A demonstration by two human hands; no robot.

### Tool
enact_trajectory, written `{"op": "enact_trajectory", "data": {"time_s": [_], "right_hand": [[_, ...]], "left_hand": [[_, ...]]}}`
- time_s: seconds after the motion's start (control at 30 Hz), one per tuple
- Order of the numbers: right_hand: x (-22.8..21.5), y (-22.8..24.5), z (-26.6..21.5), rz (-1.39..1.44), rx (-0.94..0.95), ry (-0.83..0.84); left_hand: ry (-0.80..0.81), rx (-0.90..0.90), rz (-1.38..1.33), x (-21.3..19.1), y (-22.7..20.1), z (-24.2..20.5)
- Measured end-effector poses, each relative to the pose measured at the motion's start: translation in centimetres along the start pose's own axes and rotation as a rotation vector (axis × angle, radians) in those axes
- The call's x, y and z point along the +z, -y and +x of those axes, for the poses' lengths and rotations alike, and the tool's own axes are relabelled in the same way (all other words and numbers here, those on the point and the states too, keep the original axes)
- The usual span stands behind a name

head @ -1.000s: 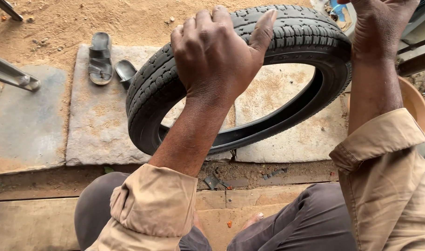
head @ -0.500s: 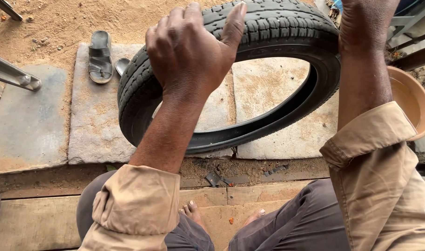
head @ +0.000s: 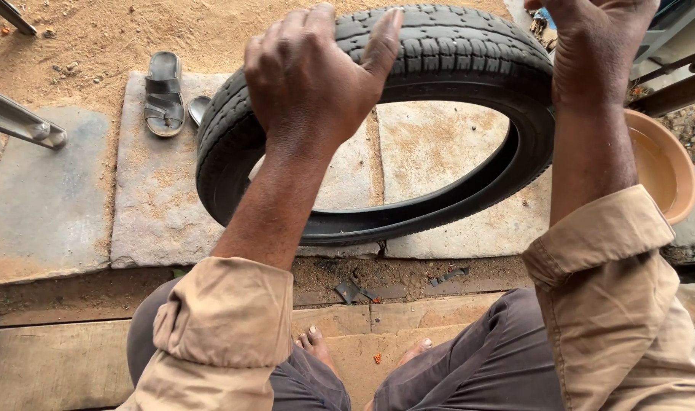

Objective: The person sits on the ground with a motorcycle tire and works along the inside of the tire bead, holding a small cup in one hand and using a hand tool to work the inner surface, turning the tire as they go.

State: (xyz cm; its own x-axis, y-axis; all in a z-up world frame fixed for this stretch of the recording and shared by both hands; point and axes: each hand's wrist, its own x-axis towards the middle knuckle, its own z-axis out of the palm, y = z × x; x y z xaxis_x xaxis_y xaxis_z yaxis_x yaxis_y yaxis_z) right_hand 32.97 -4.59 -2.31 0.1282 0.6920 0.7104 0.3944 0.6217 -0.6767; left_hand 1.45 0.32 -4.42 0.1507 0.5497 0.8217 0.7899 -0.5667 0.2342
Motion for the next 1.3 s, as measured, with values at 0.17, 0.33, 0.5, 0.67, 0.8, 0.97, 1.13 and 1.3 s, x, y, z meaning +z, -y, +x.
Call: {"op": "enact_trajectory", "data": {"time_s": [0.17,0.33,0.5,0.67,0.8,0.97,1.13,1.3], "right_hand": [[-1.9,-0.5,-1.2,0.050,0.066,-0.064],[-3.8,-2.0,-1.6,0.137,0.068,-0.088],[-3.4,-1.1,-1.7,0.121,0.085,-0.147],[-2.3,-0.5,-1.4,0.166,0.139,-0.190],[-1.1,0.0,-1.3,0.143,0.138,-0.171],[1.2,2.8,-1.0,0.114,0.210,-0.206],[2.2,3.3,-1.0,0.083,0.236,-0.209],[2.4,1.5,-1.5,0.168,0.119,-0.179]], "left_hand": [[-0.015,0.026,0.018,0.7,-2.0,0.2],[-0.002,0.013,0.042,0.1,-4.9,0.3],[0.007,-0.005,0.071,-0.4,-6.4,0.2],[0.027,-0.031,0.060,-1.1,-6.1,0.3],[0.075,-0.047,0.047,-1.8,-4.8,0.1],[0.111,-0.067,0.028,-2.0,-3.2,-0.4],[0.141,-0.071,0.023,-2.2,-2.0,-0.6],[0.180,-0.092,0.021,-2.7,-1.4,-0.6]]}}
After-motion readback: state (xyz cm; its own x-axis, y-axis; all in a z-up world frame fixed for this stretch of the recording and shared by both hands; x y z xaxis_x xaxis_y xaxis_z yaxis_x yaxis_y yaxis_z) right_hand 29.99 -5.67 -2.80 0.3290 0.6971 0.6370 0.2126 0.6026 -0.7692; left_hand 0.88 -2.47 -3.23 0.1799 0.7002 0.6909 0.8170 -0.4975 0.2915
